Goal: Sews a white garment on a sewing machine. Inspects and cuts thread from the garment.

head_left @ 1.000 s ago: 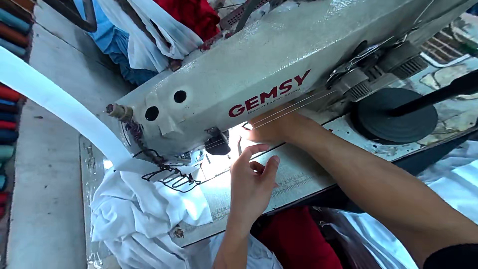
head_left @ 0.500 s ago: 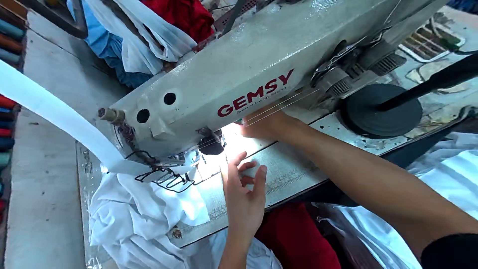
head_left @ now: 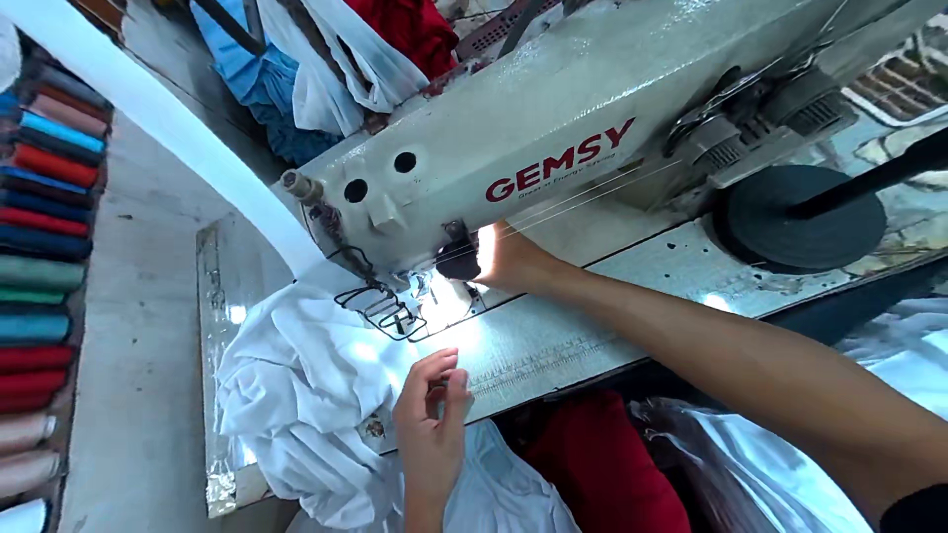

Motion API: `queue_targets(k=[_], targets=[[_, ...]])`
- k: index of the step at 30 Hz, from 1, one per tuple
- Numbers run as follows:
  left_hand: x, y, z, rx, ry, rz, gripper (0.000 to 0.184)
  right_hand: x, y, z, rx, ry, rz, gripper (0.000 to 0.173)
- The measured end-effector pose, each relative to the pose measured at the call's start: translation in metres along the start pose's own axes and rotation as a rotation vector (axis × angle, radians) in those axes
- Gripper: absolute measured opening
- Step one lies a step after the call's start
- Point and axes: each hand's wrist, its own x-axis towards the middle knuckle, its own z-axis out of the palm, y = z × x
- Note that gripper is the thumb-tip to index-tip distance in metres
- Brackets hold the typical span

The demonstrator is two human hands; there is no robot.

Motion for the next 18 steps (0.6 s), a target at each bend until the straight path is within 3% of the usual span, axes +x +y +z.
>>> queue_targets(k=[6, 10, 13, 18], targets=[[0.002, -0.004, -0.007, -0.106, 0.075, -0.001, 0.019, -0.009, -0.015, -0.001, 0.137, -0.022, 0.197, 0.05], [0.003, -0.003, -0.009, -0.135, 0.105, -0.031, 0.019, -0.018, -0.011, 0.006, 0.229, 0.055, 0.264, 0.051], [0.003, -0.003, -0.009, -0.161, 0.13, -0.057, 0.02, -0.037, -0.018, -0.005, 0.309, 0.064, 0.385, 0.07], [0.009, -0.003, -0.022, -0.27, 0.134, -0.105, 0.025, -0.093, -0.008, -0.042, 0.461, 0.021, 0.412, 0.058]])
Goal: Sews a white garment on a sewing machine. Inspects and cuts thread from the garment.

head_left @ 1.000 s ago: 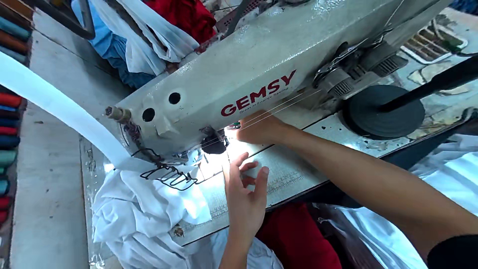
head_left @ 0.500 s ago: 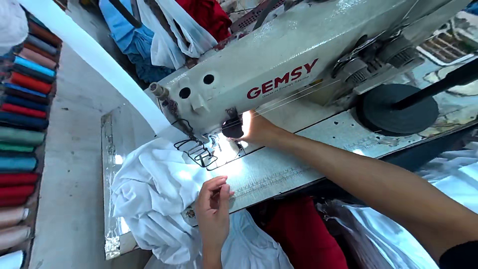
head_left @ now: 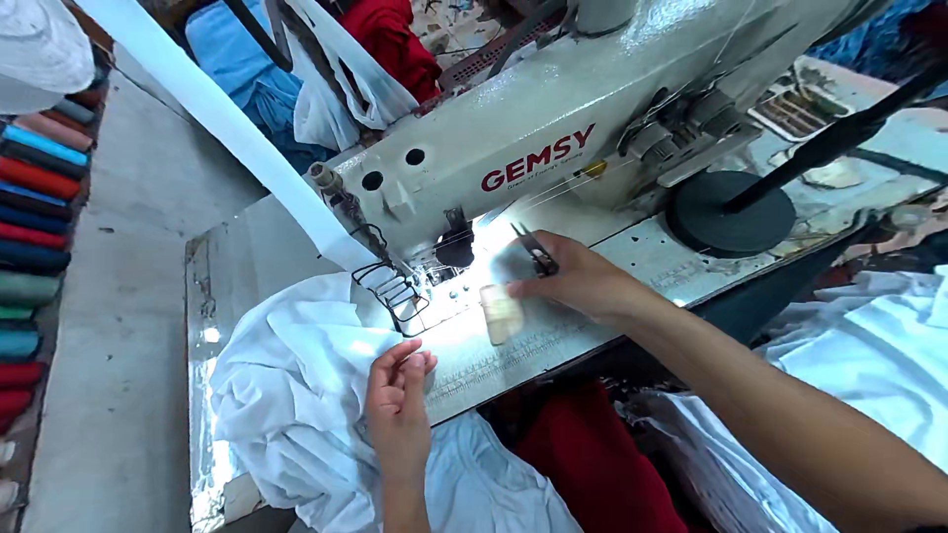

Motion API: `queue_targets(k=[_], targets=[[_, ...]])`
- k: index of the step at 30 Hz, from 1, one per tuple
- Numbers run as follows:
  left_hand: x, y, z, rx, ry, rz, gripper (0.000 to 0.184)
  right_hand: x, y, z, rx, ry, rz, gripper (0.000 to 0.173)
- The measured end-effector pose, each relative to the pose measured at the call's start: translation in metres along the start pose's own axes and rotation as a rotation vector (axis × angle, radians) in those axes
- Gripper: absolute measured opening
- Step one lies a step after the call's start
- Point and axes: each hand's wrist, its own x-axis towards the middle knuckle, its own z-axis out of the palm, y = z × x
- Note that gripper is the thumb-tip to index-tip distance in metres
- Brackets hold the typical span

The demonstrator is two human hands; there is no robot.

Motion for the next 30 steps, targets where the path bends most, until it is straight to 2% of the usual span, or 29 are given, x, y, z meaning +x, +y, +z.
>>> queue_targets(k=[3, 7, 10, 15, 18, 23, 25, 28, 30], targets=[[0.013, 0.011, -0.012, 0.174, -0.023, 0.063, 0.028, -0.023, 0.015, -0.034, -0.12, 0.006, -0.006, 0.059], [0.049, 0.013, -0.025, 0.73, -0.071, 0.233, 0.029, -0.034, 0.024, -0.063, -0.307, 0.049, 0.002, 0.059], [0.078, 0.008, -0.029, 0.947, -0.102, 0.235, 0.03, -0.034, 0.028, -0.073, -0.464, 0.078, -0.036, 0.059], [0.113, -0.005, -0.03, 0.95, -0.147, 0.224, 0.028, -0.03, 0.028, -0.066, -0.805, 0.163, -0.092, 0.058], [0.124, 0.002, -0.027, 0.891, -0.184, 0.135, 0.028, -0.028, 0.028, -0.062, -0.929, 0.177, -0.124, 0.055], [0.137, 0.015, -0.021, 0.948, -0.223, -0.062, 0.028, -0.026, 0.027, -0.061, -0.977, 0.16, -0.122, 0.057], [0.141, 0.012, -0.027, 0.928, -0.222, -0.096, 0.028, -0.026, 0.029, -0.061, -0.979, 0.169, -0.142, 0.056], [0.14, 0.008, -0.033, 0.951, -0.208, -0.048, 0.027, -0.029, 0.036, -0.063, -0.959, 0.198, -0.205, 0.058], [0.143, 0.035, -0.016, 1.087, -0.235, -0.287, 0.032, -0.033, 0.039, -0.062, -0.923, 0.261, -0.255, 0.061]])
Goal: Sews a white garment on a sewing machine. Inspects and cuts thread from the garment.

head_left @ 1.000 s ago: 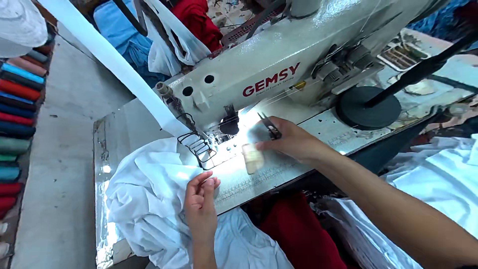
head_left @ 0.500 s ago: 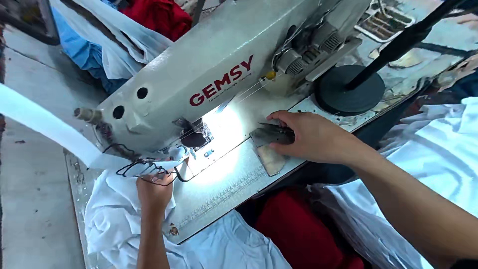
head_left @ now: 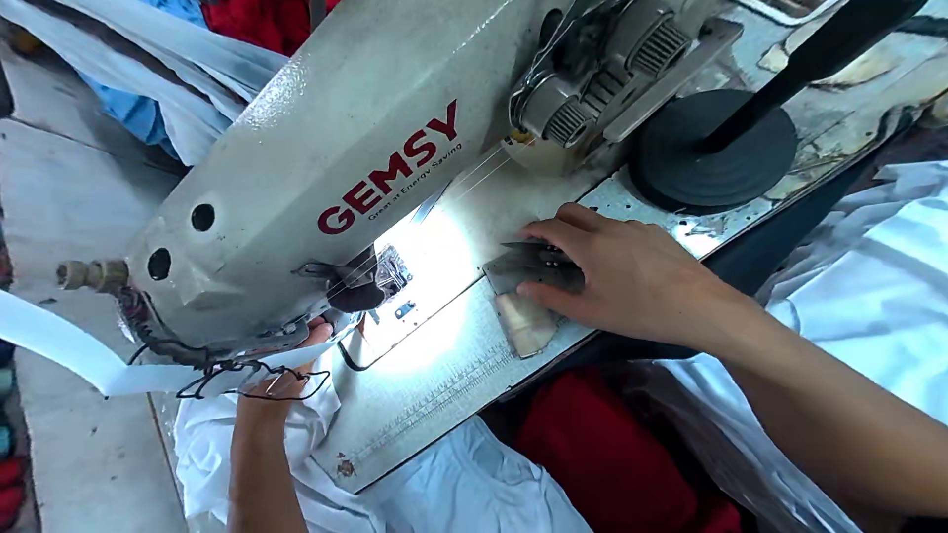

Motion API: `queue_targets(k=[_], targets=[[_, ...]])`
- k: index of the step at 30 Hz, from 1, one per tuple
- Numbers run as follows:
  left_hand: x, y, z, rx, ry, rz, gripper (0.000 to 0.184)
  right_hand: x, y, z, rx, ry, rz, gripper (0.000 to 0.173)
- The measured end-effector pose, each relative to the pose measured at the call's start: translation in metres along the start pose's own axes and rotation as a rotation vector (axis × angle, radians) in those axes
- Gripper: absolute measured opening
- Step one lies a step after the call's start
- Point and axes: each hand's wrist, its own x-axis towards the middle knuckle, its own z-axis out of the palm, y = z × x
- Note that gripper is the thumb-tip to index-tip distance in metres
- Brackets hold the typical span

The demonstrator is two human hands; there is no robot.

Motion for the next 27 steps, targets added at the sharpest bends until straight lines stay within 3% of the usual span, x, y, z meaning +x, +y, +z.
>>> queue_targets(k=[3, 5, 7, 8, 11, 15, 18, 21, 27], targets=[[0.016, -0.046, 0.002, 0.019, 0.054, 0.123, 0.046, -0.013, -0.009, -0.001, -0.01, 0.151, -0.011, 0.059], [0.024, -0.068, 0.01, -0.008, 0.179, 0.328, 0.042, -0.024, -0.023, -0.002, -0.003, 0.199, -0.047, 0.051], [0.015, -0.008, -0.015, 0.039, -0.108, -0.112, 0.04, -0.034, -0.043, 0.005, 0.026, 0.204, -0.102, 0.04], [0.011, 0.005, -0.019, 0.037, -0.116, -0.177, 0.038, -0.037, -0.054, 0.011, 0.034, 0.192, -0.135, 0.034], [-0.008, 0.003, -0.021, -0.053, -0.048, -0.137, 0.035, -0.038, -0.085, 0.034, 0.055, 0.157, -0.237, 0.025], [-0.013, 0.022, -0.035, -0.003, -0.126, 0.023, 0.029, -0.031, -0.122, 0.052, 0.127, -0.071, -0.24, 0.046], [0.009, 0.007, -0.032, -0.03, -0.217, 0.051, 0.026, -0.021, -0.143, 0.063, 0.155, -0.179, -0.215, 0.042], [0.034, -0.016, -0.02, -0.044, -0.24, 0.091, 0.029, -0.01, -0.161, 0.078, 0.013, -0.119, -0.208, 0.037], [0.04, -0.023, -0.017, -0.084, -0.279, 0.09, 0.038, 0.011, -0.194, 0.104, -0.23, 0.033, -0.265, 0.03]])
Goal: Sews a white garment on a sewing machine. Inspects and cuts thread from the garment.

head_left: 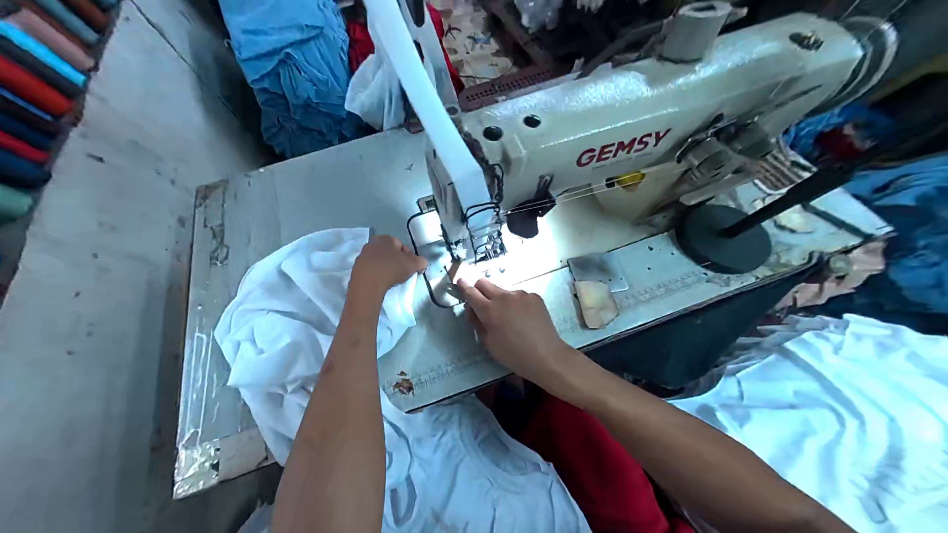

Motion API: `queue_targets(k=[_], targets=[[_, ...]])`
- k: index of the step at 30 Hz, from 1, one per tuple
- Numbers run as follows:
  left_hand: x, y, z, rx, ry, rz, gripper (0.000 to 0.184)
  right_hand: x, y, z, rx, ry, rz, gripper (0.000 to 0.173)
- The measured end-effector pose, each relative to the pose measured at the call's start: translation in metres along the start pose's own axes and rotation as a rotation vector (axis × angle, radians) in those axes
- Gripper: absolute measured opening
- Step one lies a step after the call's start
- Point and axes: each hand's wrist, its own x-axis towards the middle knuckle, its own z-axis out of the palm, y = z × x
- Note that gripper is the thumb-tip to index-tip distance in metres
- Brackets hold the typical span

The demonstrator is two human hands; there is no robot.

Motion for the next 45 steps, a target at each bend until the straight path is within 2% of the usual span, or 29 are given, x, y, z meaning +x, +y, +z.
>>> queue_targets(k=[2, 5, 8, 11, 17, 21, 28, 32, 38, 45], targets=[[-0.002, 0.0, -0.001, 0.018, -0.006, -0.012, 0.039, 0.011, -0.012, 0.005, -0.03, 0.012, -0.015, 0.022], [-0.005, 0.0, 0.001, 0.075, 0.013, 0.02, 0.044, 0.025, -0.04, -0.011, -0.071, -0.208, 0.074, 0.03], [-0.008, 0.012, -0.002, 0.115, 0.003, 0.021, 0.048, 0.032, -0.055, -0.022, -0.088, -0.214, 0.073, 0.028], [-0.011, 0.021, -0.008, 0.14, -0.036, -0.035, 0.056, 0.045, -0.076, -0.034, -0.027, -0.351, 0.155, 0.027], [-0.007, 0.029, -0.003, 0.189, -0.006, -0.128, 0.059, 0.06, -0.107, -0.028, -0.156, -0.536, 0.047, 0.025], [-0.015, 0.035, -0.006, 0.245, -0.042, -0.106, 0.056, 0.061, -0.114, -0.002, -0.312, -0.546, 0.023, 0.024], [-0.039, 0.047, -0.014, 0.223, -0.056, -0.091, 0.064, 0.065, -0.116, -0.005, -0.318, -0.577, 0.035, 0.023], [-0.051, 0.06, -0.022, 0.245, -0.108, -0.121, 0.059, 0.068, -0.116, -0.007, -0.365, -0.598, -0.005, 0.021], [-0.011, 0.04, -0.009, 0.257, -0.084, -0.136, 0.054, 0.072, -0.119, -0.008, -0.349, -0.643, 0.03, 0.02], [-0.004, 0.038, -0.006, 0.247, -0.071, -0.166, 0.05, 0.071, -0.118, -0.011, -0.35, -0.623, -0.004, 0.018]])
